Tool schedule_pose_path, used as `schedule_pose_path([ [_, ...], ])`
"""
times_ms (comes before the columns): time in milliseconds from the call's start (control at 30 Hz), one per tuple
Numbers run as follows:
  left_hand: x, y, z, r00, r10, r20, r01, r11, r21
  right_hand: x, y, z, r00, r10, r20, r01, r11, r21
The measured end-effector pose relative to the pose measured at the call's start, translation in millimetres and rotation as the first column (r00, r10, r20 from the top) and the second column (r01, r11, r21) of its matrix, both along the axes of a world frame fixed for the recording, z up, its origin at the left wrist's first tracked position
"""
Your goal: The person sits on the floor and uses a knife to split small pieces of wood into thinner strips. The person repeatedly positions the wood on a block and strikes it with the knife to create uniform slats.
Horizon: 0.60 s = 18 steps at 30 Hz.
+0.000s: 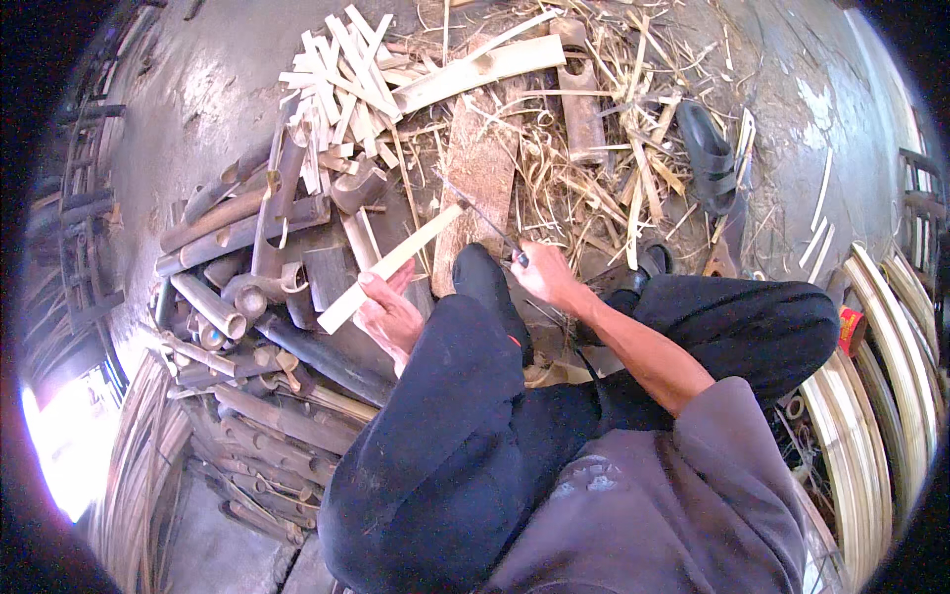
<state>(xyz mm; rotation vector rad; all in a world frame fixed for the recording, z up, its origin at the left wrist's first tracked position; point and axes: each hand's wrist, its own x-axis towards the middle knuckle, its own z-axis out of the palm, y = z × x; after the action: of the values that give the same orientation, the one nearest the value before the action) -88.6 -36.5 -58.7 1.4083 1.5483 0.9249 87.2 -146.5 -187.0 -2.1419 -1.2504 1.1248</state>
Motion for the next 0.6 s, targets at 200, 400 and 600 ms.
schedule_pose_path([
  [200, 29, 11, -20, 0.994, -0.003, 0.106, 0.001, 1.0, 0.022, 12, -15, -19, 0.999, -0.027, 0.036, 0.028, 0.999, -0.02],
  [400, 61, 31, -62, 0.924, -0.011, 0.383, 0.031, 0.998, -0.048, 18, -14, -3, 0.989, -0.058, -0.135, 0.058, 0.998, -0.002],
  [600, -8, 51, -21, 0.675, -0.361, 0.644, 0.738, 0.33, -0.589, 57, -11, 28, 0.983, -0.086, 0.164, 0.081, 0.996, 0.037],
])
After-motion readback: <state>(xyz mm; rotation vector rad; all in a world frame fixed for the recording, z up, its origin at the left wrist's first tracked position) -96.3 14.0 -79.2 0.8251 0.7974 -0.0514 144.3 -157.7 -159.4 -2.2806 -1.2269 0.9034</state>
